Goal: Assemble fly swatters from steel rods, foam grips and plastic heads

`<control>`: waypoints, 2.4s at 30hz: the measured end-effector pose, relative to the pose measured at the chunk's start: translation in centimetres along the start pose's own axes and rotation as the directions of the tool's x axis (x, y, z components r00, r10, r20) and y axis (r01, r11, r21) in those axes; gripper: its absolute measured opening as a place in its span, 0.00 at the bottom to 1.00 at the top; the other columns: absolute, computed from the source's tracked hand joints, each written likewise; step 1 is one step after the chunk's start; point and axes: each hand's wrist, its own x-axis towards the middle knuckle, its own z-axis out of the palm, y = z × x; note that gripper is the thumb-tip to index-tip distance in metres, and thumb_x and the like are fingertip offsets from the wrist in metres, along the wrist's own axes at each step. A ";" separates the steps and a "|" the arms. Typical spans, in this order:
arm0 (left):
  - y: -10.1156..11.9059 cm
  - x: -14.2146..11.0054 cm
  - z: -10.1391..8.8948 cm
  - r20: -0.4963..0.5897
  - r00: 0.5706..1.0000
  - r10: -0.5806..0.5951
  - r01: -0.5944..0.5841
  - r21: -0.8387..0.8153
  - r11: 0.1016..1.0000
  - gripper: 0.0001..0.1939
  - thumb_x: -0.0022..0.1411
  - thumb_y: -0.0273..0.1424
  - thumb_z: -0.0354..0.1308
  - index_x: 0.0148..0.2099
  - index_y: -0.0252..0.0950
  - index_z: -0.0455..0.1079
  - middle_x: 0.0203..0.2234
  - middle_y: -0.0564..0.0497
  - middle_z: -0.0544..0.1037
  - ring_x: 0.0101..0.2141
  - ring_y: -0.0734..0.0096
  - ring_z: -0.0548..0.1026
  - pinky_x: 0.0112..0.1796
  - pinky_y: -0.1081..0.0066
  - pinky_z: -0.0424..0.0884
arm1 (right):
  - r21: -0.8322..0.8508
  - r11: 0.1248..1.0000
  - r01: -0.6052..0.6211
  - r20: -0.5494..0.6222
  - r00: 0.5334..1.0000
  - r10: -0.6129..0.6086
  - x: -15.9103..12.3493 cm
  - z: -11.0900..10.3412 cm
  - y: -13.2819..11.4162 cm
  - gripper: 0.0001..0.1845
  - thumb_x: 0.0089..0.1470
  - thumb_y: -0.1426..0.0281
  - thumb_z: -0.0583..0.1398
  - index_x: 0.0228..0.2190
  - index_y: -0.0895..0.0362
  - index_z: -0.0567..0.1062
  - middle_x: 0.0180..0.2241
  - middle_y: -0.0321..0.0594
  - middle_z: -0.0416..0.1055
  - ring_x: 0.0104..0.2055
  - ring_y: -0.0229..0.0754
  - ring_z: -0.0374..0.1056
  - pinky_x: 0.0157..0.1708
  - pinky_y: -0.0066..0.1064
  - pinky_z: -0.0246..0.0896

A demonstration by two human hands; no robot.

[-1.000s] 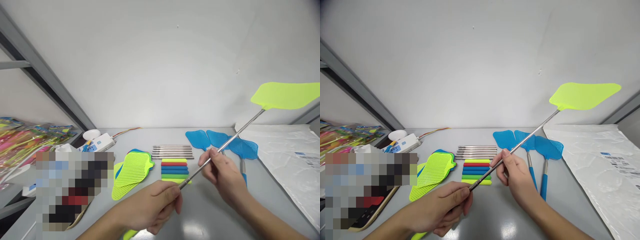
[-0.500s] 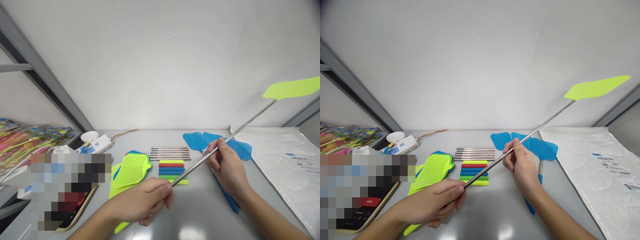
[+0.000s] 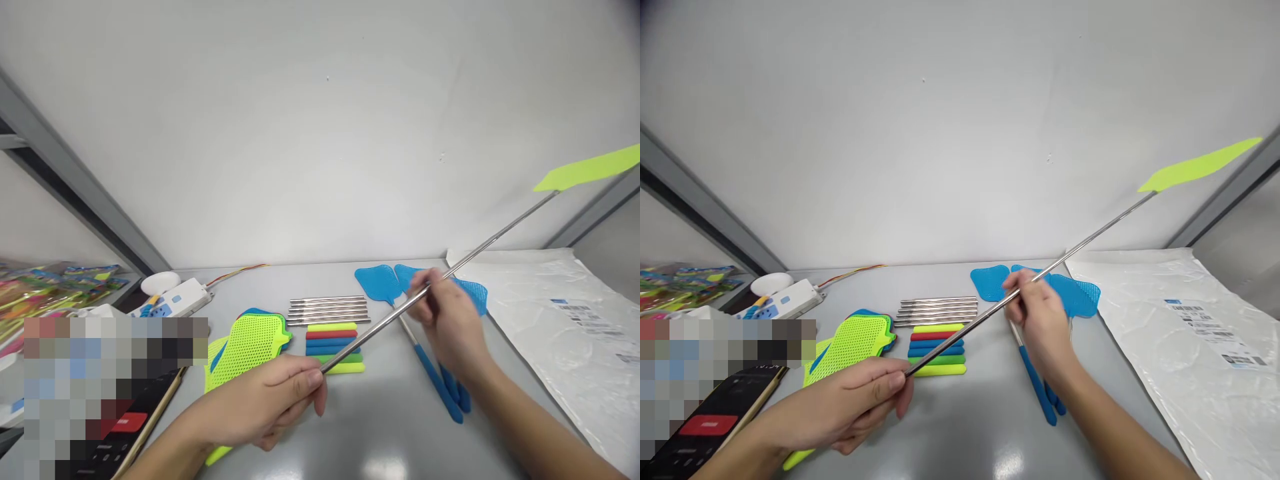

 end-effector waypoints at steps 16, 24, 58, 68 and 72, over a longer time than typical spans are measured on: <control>0.6 -0.2 0.0 -0.039 0.998 0.048 -0.045 0.067 0.997 0.23 0.68 0.50 0.44 0.36 0.36 0.67 0.14 0.62 0.55 0.16 0.80 0.53 0.20 0.78 0.56 | 0.021 0.994 0.108 -0.097 0.990 -0.106 0.9 -1.4 -2.5 0.19 0.62 0.58 0.55 0.24 0.55 0.72 0.14 0.29 0.49 0.20 0.34 0.45 0.22 0.31 0.45; 1.0 -0.6 0.7 -0.070 0.997 0.023 -0.011 0.172 0.985 0.25 0.67 0.52 0.41 0.35 0.37 0.65 0.17 0.60 0.57 0.18 0.77 0.58 0.20 0.78 0.56 | 0.018 0.997 0.072 0.014 0.997 -0.072 -0.8 0.5 -1.4 0.21 0.63 0.55 0.53 0.25 0.54 0.70 0.12 0.29 0.50 0.19 0.34 0.45 0.22 0.31 0.43; 1.4 -3.8 -3.7 -0.465 0.729 0.503 0.090 0.793 0.603 0.17 0.72 0.40 0.40 0.35 0.39 0.64 0.26 0.54 0.71 0.28 0.69 0.70 0.31 0.72 0.59 | 0.241 0.950 0.201 -0.258 0.956 -0.138 1.6 -0.1 -1.9 0.20 0.63 0.58 0.53 0.25 0.55 0.73 0.38 0.42 0.75 0.37 0.38 0.68 0.40 0.33 0.62; 1.4 -2.8 -0.6 -0.401 0.767 0.501 -0.101 0.696 0.711 0.16 0.72 0.39 0.42 0.34 0.40 0.65 0.27 0.55 0.73 0.30 0.70 0.71 0.32 0.72 0.59 | 0.122 0.992 -0.016 -0.075 0.997 0.025 -4.5 5.8 -0.4 0.20 0.63 0.55 0.52 0.32 0.52 0.78 0.50 0.43 0.74 0.58 0.49 0.63 0.57 0.42 0.53; 1.2 -4.1 -2.5 -0.397 0.776 0.490 -0.133 0.657 0.742 0.15 0.71 0.41 0.45 0.37 0.41 0.69 0.30 0.55 0.75 0.32 0.70 0.72 0.34 0.73 0.60 | 0.183 0.974 -0.133 -0.065 0.987 0.147 -3.6 4.9 -1.9 0.21 0.58 0.52 0.57 0.42 0.53 0.79 0.51 0.45 0.74 0.53 0.48 0.68 0.53 0.40 0.61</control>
